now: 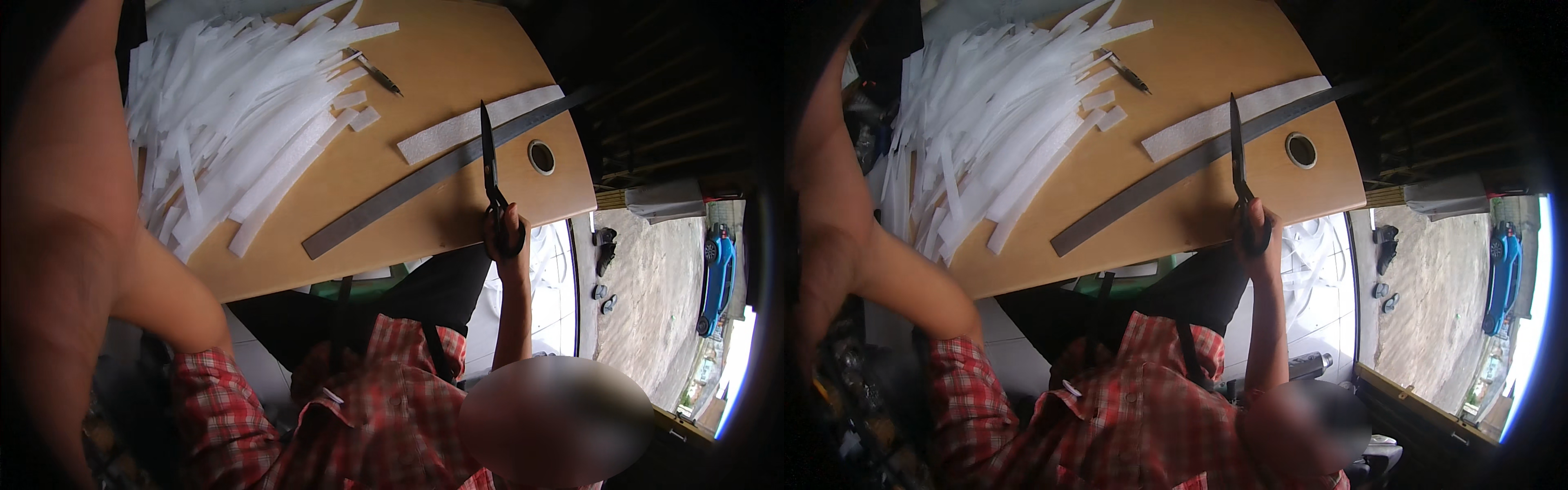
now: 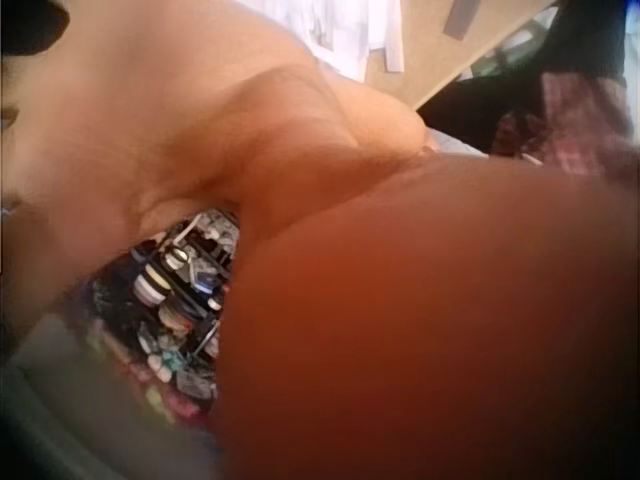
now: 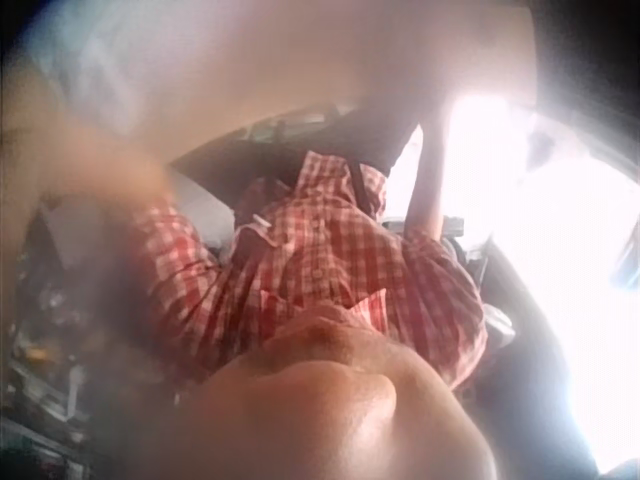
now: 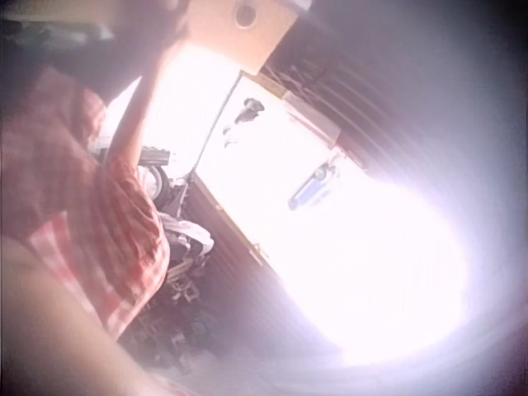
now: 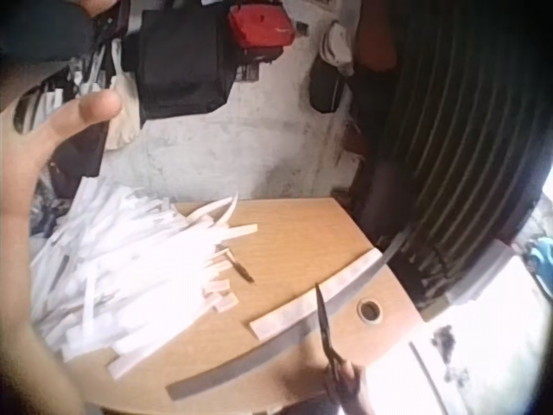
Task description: The person sits at a low table and repeatedly cuts long white fabric strips into shorter pieces using shears. The cut pieces accumulate on the table as the person continues cutting.
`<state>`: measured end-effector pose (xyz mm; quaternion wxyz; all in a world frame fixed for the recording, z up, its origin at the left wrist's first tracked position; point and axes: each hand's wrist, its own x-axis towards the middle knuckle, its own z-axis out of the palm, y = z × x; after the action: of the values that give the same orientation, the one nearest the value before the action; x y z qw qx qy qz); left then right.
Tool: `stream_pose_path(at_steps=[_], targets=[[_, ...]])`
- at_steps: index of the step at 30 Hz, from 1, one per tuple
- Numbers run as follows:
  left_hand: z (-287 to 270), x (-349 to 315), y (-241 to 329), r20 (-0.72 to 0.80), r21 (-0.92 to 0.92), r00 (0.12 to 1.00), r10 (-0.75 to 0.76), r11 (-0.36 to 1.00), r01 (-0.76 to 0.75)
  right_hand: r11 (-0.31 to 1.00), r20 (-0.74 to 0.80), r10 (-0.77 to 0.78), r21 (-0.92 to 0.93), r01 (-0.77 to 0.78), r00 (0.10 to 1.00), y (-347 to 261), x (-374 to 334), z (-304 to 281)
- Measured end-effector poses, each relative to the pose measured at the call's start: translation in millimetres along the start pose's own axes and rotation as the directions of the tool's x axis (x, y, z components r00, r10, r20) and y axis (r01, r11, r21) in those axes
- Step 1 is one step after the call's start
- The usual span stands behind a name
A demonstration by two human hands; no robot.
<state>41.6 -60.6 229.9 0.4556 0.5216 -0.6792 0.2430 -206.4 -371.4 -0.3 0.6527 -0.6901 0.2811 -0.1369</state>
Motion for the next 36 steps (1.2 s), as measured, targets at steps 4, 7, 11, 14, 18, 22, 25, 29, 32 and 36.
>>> stream_pose_path(at_steps=[4, 7, 11, 14, 18, 22, 25, 29, 32, 36], targets=[[5, -3, -4, -0.074, 0.036, 0.996, -0.039, 0.998, 0.042, 1.0, -0.008, -0.019, -0.01, 0.019, 1.0, -1, 3, 0], [21, -13, -3, -0.248, 0.082, 0.961, -0.121, 0.986, 0.145, 0.995, 0.034, 0.049, 0.086, -0.052, 0.998, 0, 6, 1], [113, -29, -40, -0.343, -0.159, 0.825, -0.449, 0.894, 0.419, 0.995, 0.006, 0.049, 0.091, -0.049, 0.999, 7, 2, -13], [182, -51, -56, 0.094, -0.128, 0.561, -0.822, 0.549, 0.826, 0.996, 0.085, 0.002, 0.093, -0.01, 0.996, 0, 2, -10], [246, -131, -90, 0.21, 0.33, 0.605, -0.768, 0.638, 0.696, 0.993, 0.182, -0.058, 0.108, 0.039, 0.982, 7, 8, -10], [236, -121, -77, 0.327, 0.209, 0.495, -0.805, 0.572, 0.793, 0.997, 0.142, -0.004, 0.08, -0.007, 0.99, 5, 5, -13], [213, -118, -73, 0.398, 0.09, 0.342, -0.851, 0.408, 0.909, 0.995, 0.173, -0.014, 0.1, -0.003, 0.985, 14, 7, -17], [172, -139, -58, 0.377, 0.031, 0.313, -0.872, 0.349, 0.937, 0.995, 0.161, -0.022, 0.103, 0.005, 0.987, 15, 8, -17], [142, -143, -29, 0.403, 0.083, 0.159, -0.901, 0.208, 0.975, 0.998, 0.141, -0.024, 0.069, 0.014, 0.99, 12, 6, -15], [126, -162, -3, 0.369, 0.109, 0.174, -0.913, 0.229, 0.967, 0.999, 0.128, -0.013, 0.041, 0.008, 0.992, 7, 6, -13]])
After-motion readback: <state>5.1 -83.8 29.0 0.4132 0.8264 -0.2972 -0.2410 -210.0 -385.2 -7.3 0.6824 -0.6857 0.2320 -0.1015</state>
